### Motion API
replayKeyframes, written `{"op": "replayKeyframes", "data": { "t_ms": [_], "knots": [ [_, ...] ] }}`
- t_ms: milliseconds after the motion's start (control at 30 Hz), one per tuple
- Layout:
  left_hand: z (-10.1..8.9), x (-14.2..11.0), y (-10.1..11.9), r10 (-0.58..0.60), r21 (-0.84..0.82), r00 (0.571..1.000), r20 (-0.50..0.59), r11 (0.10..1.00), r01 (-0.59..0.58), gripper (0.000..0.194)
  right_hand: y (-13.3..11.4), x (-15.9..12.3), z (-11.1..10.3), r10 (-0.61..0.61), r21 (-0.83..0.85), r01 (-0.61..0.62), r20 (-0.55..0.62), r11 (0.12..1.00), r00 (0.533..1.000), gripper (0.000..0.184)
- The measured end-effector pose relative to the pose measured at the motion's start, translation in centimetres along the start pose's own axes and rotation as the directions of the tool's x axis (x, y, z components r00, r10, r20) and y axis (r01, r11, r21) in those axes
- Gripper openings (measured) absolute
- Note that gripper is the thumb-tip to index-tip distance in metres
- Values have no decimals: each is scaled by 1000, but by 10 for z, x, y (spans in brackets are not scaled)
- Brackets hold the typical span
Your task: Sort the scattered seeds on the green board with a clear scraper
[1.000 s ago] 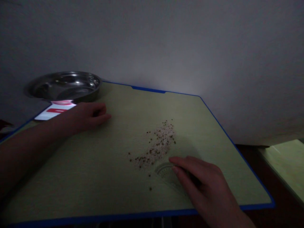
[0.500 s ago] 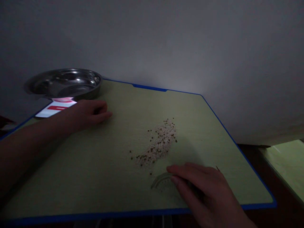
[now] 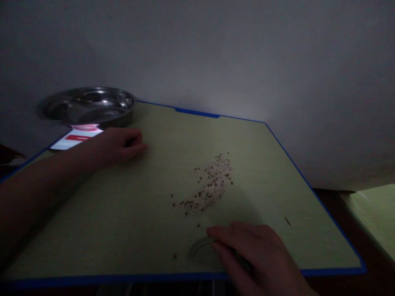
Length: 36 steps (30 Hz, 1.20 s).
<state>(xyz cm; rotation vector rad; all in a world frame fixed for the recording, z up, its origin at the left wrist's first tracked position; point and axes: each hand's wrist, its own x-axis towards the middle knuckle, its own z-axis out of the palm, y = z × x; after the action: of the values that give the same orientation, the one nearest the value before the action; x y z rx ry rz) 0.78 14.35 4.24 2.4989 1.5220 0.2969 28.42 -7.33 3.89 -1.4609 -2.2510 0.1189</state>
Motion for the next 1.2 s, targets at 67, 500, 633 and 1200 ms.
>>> {"op": "replayKeyframes", "data": {
  "t_ms": [67, 500, 633, 1200],
  "knots": [
    [-2, -1, 3, -7, -4, 1000, 4, 1000, 7, 23, -1, 1, 4, -4, 2, 4, -4, 1000, 1000, 31],
    [-5, -4, 4, 11, 5, 1000, 17, 1000, -11, 25, -15, 30, 24, -27, 186, 25, 4, 982, 1000, 29],
    [-4, -4, 4, 8, 9, 1000, 16, 1000, -8, 24, -16, 19, 20, -66, 167, 50, 87, 985, 994, 31],
    [-2, -1, -1, 28, 32, 1000, 5, 999, -28, 27, 10, -5, 4, 20, -105, -25, -52, 994, 998, 27]
  ]
}}
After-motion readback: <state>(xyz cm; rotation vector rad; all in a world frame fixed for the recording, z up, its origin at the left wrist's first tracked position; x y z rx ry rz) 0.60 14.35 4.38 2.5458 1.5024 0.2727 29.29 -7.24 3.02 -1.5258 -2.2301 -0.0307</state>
